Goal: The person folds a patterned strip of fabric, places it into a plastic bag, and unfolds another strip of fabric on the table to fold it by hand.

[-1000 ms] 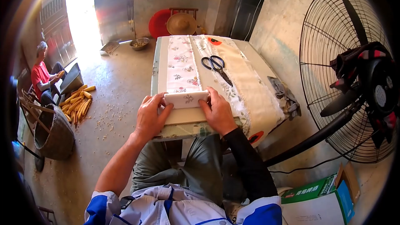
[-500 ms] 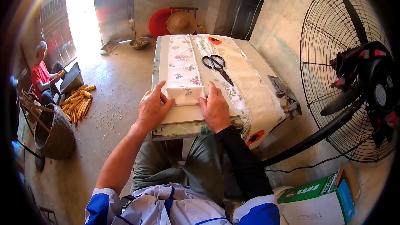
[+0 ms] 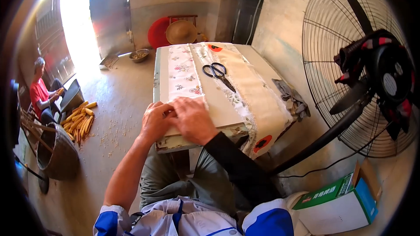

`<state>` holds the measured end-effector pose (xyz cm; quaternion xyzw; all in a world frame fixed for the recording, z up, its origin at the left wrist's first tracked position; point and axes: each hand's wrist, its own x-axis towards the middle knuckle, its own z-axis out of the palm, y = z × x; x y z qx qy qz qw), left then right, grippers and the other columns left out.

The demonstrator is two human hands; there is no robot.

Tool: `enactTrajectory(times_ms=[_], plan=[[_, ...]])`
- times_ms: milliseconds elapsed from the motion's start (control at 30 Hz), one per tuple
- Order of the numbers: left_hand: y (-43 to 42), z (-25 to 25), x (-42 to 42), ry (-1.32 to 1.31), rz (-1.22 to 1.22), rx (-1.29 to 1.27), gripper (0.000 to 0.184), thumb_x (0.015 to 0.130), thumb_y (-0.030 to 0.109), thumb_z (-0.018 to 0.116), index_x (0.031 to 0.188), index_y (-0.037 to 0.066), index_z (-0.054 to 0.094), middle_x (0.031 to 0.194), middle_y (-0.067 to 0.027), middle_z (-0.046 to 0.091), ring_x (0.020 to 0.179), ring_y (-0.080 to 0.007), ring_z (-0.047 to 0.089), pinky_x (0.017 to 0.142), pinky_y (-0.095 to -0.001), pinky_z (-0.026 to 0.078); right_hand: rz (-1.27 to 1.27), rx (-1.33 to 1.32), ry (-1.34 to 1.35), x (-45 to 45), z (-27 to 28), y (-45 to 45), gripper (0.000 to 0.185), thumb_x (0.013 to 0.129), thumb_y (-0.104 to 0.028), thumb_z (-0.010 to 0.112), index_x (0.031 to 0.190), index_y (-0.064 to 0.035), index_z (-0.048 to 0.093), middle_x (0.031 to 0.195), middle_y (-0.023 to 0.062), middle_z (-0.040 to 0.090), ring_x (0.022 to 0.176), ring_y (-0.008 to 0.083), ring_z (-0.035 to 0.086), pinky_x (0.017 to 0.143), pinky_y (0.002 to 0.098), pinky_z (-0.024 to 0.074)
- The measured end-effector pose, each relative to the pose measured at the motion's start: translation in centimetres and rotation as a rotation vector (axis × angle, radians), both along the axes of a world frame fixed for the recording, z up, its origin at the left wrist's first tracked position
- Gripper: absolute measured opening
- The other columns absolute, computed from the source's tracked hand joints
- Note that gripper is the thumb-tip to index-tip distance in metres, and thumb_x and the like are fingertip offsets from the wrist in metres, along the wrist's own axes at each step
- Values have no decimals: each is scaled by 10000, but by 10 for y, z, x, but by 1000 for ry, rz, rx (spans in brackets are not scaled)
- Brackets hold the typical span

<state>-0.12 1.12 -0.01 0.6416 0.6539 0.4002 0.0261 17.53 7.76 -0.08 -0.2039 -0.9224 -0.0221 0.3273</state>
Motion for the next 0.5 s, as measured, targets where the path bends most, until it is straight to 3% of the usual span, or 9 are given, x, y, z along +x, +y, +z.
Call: enactTrajectory(times_ms=[100,233,500], plan=[[1,-4,-2,-32,-3,28,174,946,267,747,1035,145,835,955,-94,716,1007,-314,654,946,-427,517,-66,-163,-151,-4,-11,8,797,1064,-567,535,1527,80,488,1606,262,487,1531,375,425,1274,487,266],[-4,-2,0,31,12,-5,182,945,283,750,1033,152,840,971,-90,726,1013,-311,656,941,-431,524,-183,-264,-325,15,-8,13,1114,976,-835,430,1637,57,338,1720,258,307,1629,361,238,1319,497,166],[-3,3,0,235,20,118,149,924,226,771,1009,113,817,1044,-87,721,1036,-322,652,929,-438,540,-286,-208,-290,24,-13,19,1094,963,-837,461,1595,54,417,1686,269,365,1602,377,289,1284,527,213]])
